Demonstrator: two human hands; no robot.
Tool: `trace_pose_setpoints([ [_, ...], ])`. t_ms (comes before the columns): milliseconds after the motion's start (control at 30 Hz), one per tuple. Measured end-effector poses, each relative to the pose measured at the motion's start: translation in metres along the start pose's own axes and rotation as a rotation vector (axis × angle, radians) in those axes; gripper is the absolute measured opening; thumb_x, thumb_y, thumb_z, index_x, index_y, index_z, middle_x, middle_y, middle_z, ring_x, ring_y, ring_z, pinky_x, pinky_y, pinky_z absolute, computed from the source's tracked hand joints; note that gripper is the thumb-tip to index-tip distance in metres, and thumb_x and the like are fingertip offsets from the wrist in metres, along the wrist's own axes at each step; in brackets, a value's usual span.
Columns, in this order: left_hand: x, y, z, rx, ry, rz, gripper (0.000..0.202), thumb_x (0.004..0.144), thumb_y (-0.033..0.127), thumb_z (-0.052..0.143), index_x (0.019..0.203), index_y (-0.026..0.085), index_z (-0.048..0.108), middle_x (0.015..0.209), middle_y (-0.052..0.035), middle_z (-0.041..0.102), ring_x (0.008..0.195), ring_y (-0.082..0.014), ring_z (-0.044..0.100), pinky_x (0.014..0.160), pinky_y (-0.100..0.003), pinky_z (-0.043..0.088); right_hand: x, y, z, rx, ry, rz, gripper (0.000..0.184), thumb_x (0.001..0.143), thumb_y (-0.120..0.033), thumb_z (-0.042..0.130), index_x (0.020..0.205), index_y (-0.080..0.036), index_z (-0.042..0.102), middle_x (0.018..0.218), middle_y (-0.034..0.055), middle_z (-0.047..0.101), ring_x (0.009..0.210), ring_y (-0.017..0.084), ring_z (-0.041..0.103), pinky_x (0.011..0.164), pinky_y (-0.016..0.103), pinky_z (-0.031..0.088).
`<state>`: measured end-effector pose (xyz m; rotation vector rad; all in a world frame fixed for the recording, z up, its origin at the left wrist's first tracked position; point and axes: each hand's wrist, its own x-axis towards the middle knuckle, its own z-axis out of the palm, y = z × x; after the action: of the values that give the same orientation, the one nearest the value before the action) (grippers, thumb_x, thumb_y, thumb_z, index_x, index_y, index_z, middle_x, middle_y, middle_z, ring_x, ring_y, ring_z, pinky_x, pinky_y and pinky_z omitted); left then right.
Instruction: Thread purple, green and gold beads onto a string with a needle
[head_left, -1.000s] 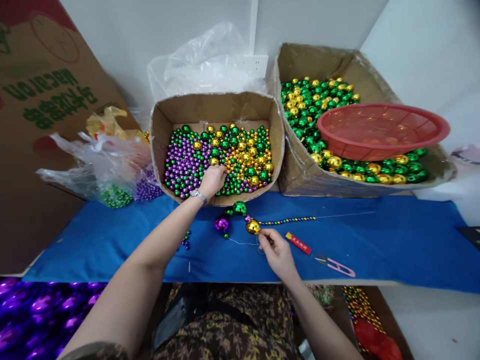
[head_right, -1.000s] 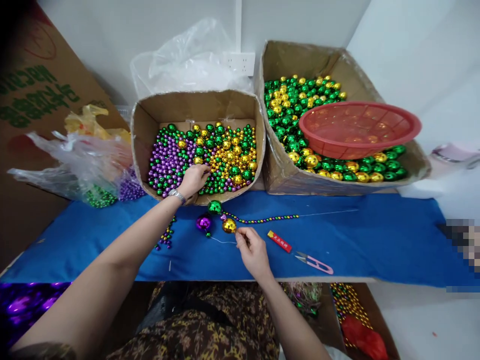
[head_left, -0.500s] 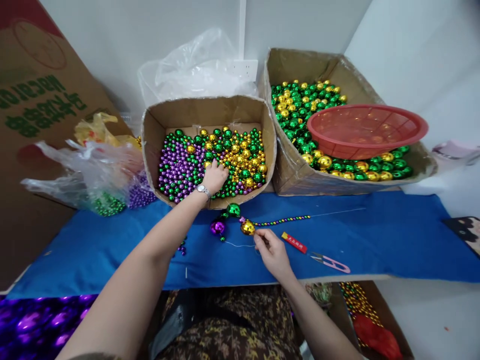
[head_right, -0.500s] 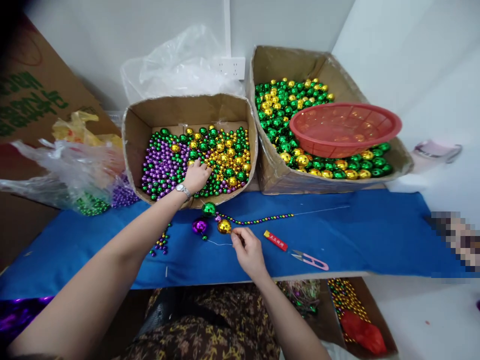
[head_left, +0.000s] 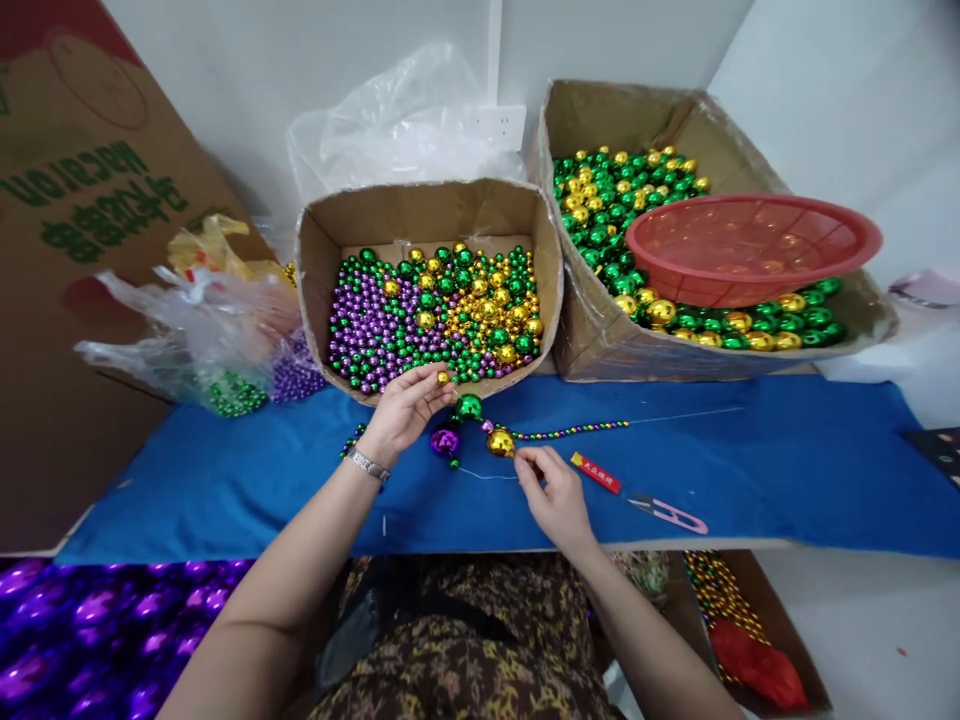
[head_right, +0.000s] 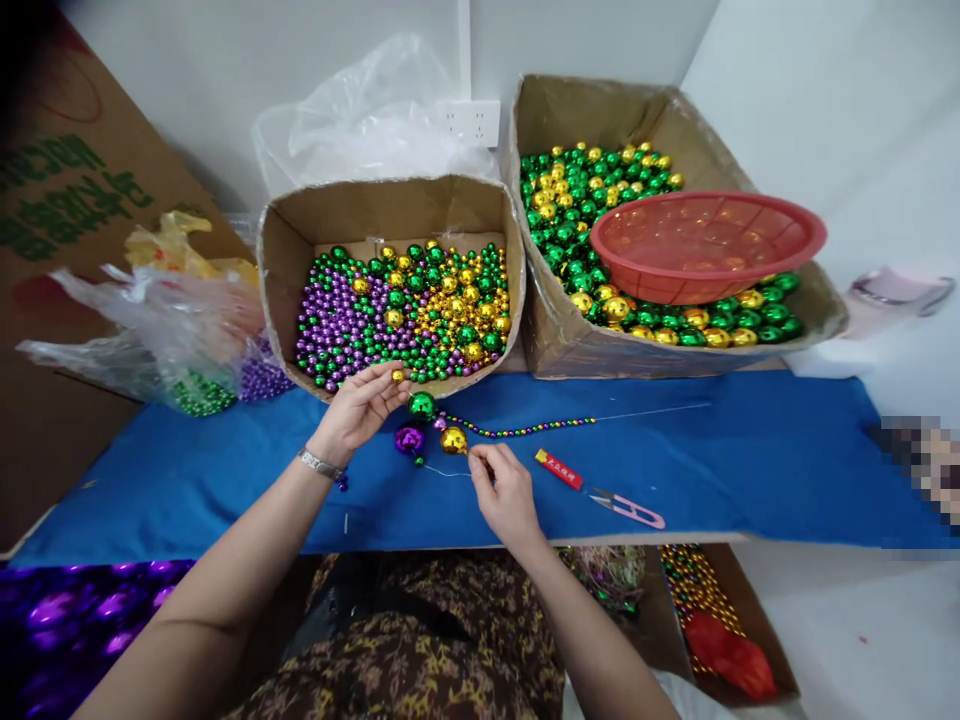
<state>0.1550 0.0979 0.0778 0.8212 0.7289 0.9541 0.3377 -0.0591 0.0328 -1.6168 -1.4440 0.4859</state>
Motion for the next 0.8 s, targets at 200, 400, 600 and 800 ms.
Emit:
trace_pose_setpoints([
  [200, -0.015, -0.002, -0.005, -0.043, -0.001, -0.03, 0.022, 0.075, 0.025, 0.074, 0.095, 0.016, 0.07, 0.09, -0.0064, 0.072, 0.08, -0.0147, 0.068, 0.072, -0.026, 0.054, -0.003, -0.006, 0.002, -0.03, -0.011, -0.037, 0.023, 0.095, -0.034, 0.045, 0.088, -0.021, 0.064, 0.077, 0.0032, 0.063, 0.071, 0.017, 0.06, 0.069, 0.027, 0.047],
  [400, -0.023, -0.006, -0.005, -0.133, 0.05, -0.084, 0.024, 0.071, 0.028, 0.079, 0.088, 0.015, 0.068, 0.083, -0.0036, 0.07, 0.075, -0.0128, 0.066, 0.068, -0.024, 0.053, -0.006, -0.006, 0.003, -0.031, -0.013, -0.081, 0.021, 0.095, -0.031, 0.046, 0.089, -0.02, 0.063, 0.079, 0.0031, 0.063, 0.072, 0.016, 0.06, 0.07, 0.026, 0.047],
  [600, -0.027, -0.012, -0.004, -0.193, 0.092, -0.074, 0.028, 0.072, 0.026, 0.078, 0.097, 0.016, 0.069, 0.08, -0.0014, 0.068, 0.071, -0.0103, 0.063, 0.066, -0.021, 0.05, -0.01, -0.007, 0.006, -0.029, -0.038, -0.088, 0.019, 0.096, -0.029, 0.047, 0.09, -0.021, 0.063, 0.08, 0.0028, 0.063, 0.074, 0.016, 0.061, 0.071, 0.026, 0.046],
  [800, -0.03, -0.014, -0.001, -0.203, 0.13, -0.045, 0.028, 0.07, 0.025, 0.08, 0.093, 0.015, 0.069, 0.075, -0.0012, 0.068, 0.072, -0.0113, 0.064, 0.067, -0.022, 0.049, -0.011, -0.007, 0.006, -0.041, -0.042, -0.089, 0.018, 0.095, -0.028, 0.047, 0.09, -0.02, 0.063, 0.08, 0.003, 0.063, 0.074, 0.016, 0.061, 0.071, 0.026, 0.046],
])
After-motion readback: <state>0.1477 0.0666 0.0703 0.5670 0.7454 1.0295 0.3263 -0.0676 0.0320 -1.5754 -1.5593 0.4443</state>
